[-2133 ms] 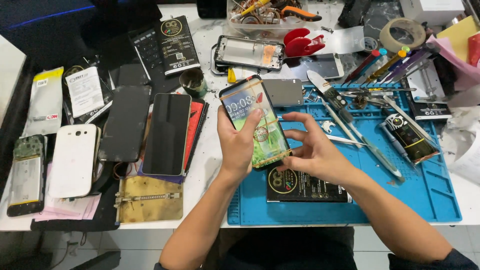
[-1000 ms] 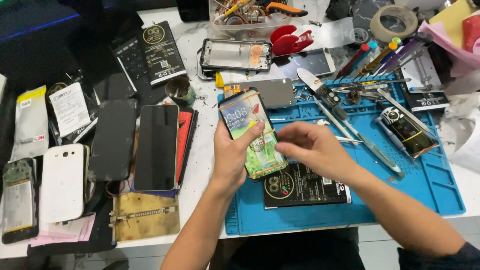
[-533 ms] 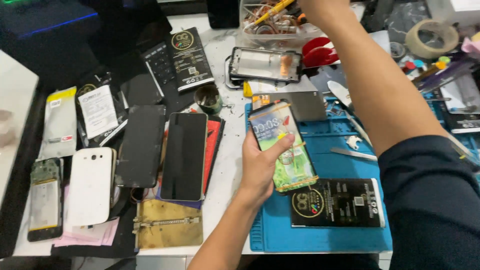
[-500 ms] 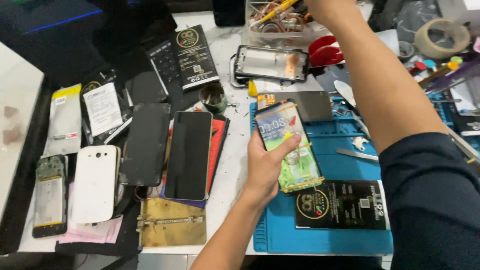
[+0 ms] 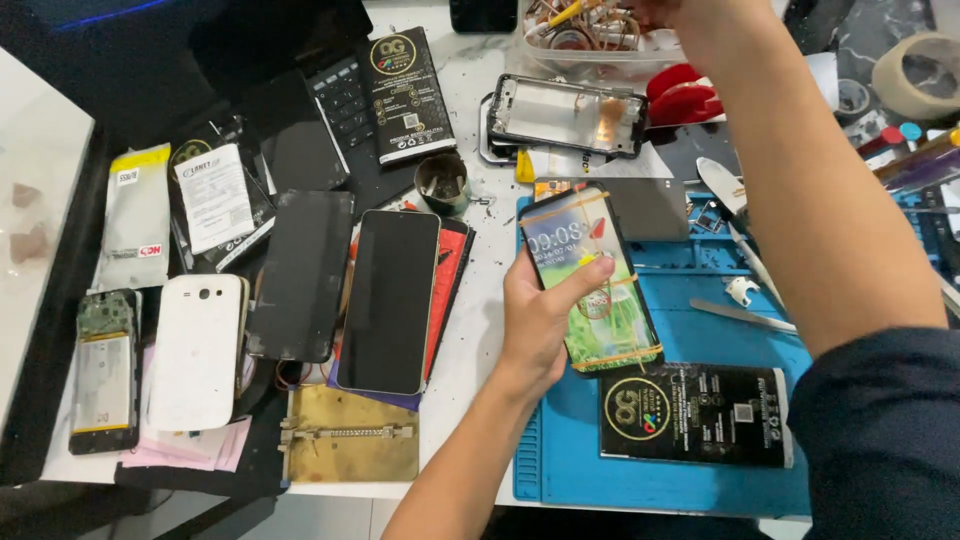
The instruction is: The person secures a smartphone with rubber bands, wrapping them around the device multiple times to hold the components together. They then place the secured phone on a workbench among other disassembled devices and tools.
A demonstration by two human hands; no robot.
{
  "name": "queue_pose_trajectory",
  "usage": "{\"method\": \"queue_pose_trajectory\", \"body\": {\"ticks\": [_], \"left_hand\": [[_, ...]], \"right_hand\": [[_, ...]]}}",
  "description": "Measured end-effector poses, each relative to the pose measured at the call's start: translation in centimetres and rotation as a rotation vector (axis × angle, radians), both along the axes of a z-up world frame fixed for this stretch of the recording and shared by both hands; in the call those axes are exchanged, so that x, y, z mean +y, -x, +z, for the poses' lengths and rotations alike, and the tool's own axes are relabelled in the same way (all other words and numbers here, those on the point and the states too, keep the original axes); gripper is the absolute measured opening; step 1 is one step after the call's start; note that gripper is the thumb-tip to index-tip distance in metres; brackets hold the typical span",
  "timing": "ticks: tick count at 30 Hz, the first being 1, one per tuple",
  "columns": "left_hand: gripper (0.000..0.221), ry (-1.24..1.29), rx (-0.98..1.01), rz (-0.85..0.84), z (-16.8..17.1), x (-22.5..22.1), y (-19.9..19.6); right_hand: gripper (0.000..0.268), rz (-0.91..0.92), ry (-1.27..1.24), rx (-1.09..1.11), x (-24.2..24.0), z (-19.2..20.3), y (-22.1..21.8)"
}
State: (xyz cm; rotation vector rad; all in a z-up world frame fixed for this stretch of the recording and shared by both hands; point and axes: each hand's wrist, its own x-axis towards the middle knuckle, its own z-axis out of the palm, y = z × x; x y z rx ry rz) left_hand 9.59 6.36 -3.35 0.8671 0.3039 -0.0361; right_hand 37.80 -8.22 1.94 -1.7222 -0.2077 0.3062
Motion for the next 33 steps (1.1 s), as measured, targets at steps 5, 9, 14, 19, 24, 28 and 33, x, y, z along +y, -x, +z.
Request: {"method": "queue_pose_trajectory", "body": {"ticks": [5, 9, 14, 19, 24, 28, 33], "left_hand": [[0.054, 0.072, -0.139, 0.038, -0.6, 0.5, -0.1], [0.044, 0.151, -0.210, -0.029, 1.7, 0.8, 0.7], [0.036, 0.171, -0.123, -0.221, 2.9, 0.1, 2.1], [0.036, 0.108, -0.146, -0.252, 2.0, -0.4, 1.9], [0.042, 0.037, -0.194, -0.320, 2.4, -1.6, 3.1], [0.043, -0.180, -0.294, -0.274, 2.2, -1.7, 3.1], [0.042, -0.310, -0.361, -0.287, 2.3, -1.8, 3.2]], "right_hand": [[0.013, 0.156, -0.170, 0.203, -0.7, 1.2, 13.0], [0.014, 0.181, -0.160, 0.244, -1.6, 1.7, 19.8], [0.029, 0.114, -0.588, 0.490, -4.2, 2.0, 23.6], [0.014, 0.020, -0.898, 0.398, -9.5, 0.4, 24.6], [0.053, 0.104, -0.670, 0.147, -6.7, 0.0, 28.5], [0.074, 0.091, -0.308, -0.208, -7.2, 0.1, 27.5], [0.091, 0.101, -0.050, -0.313, -6.2, 0.5, 27.8]]}}
